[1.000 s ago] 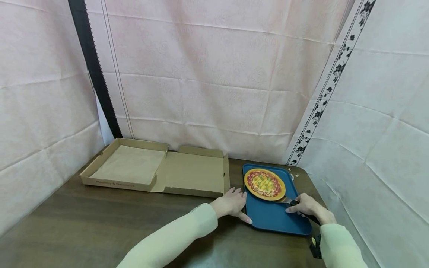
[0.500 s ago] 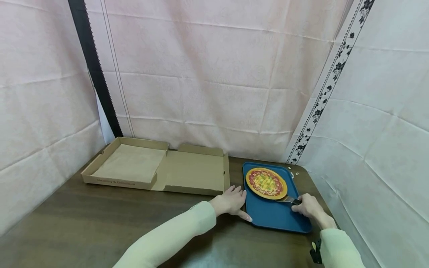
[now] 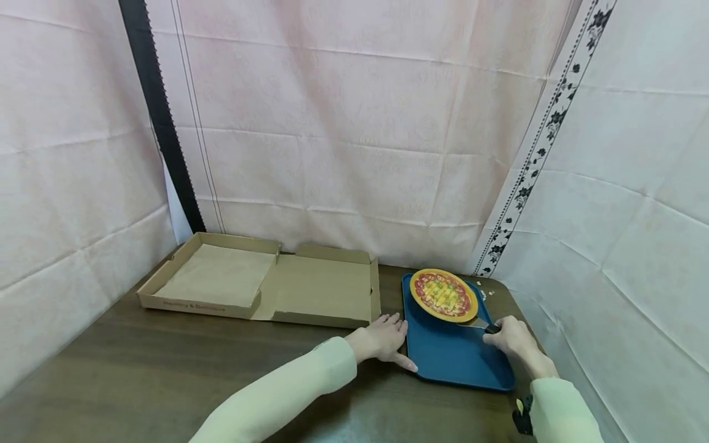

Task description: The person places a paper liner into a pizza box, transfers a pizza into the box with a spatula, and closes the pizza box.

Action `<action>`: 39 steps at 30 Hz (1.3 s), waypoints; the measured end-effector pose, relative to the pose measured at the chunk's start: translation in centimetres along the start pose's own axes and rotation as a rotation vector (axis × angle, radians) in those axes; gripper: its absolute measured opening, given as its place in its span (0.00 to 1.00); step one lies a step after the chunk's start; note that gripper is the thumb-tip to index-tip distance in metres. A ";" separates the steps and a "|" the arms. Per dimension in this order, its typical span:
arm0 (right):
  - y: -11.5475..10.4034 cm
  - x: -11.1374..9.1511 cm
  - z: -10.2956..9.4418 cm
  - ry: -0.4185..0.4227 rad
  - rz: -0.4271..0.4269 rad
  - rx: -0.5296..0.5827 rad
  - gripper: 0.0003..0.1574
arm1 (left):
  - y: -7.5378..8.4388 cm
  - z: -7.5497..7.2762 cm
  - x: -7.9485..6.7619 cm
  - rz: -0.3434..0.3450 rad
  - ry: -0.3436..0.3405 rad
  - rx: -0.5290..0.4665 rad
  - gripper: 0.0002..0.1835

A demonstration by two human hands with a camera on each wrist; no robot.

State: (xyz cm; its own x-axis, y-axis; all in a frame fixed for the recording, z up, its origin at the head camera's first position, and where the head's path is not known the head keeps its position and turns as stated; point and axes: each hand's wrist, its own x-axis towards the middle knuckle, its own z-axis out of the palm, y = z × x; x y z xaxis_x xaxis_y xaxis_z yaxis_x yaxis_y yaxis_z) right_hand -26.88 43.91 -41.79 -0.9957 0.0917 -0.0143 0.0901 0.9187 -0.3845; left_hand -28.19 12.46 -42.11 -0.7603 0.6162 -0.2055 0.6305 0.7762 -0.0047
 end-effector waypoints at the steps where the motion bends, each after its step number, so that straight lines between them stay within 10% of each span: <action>1: -0.1 0.1 -0.1 0.002 -0.004 -0.001 0.12 | 0.0 0.0 0.0 0.001 0.001 -0.001 0.54; 9: -0.8 0.3 -0.8 0.016 -0.023 0.010 0.13 | 0.1 0.2 0.1 0.036 0.027 0.034 0.53; 19: -1.0 0.5 -1.5 -0.003 -0.015 -0.013 0.13 | -1.7 -0.9 -0.3 0.187 0.239 0.122 0.45; 39: -1.1 0.7 -0.9 -0.017 -0.008 0.001 0.14 | -11.6 -1.2 -2.4 0.044 0.397 0.024 0.45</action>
State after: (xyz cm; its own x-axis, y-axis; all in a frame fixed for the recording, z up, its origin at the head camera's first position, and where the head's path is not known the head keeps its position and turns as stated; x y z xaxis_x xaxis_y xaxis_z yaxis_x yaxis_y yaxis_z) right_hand -27.68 43.27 -40.53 -0.9966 0.0779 -0.0272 0.0824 0.9189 -0.3858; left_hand -33.88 2.09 -40.40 -0.7311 0.6559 0.1878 0.6634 0.7477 -0.0285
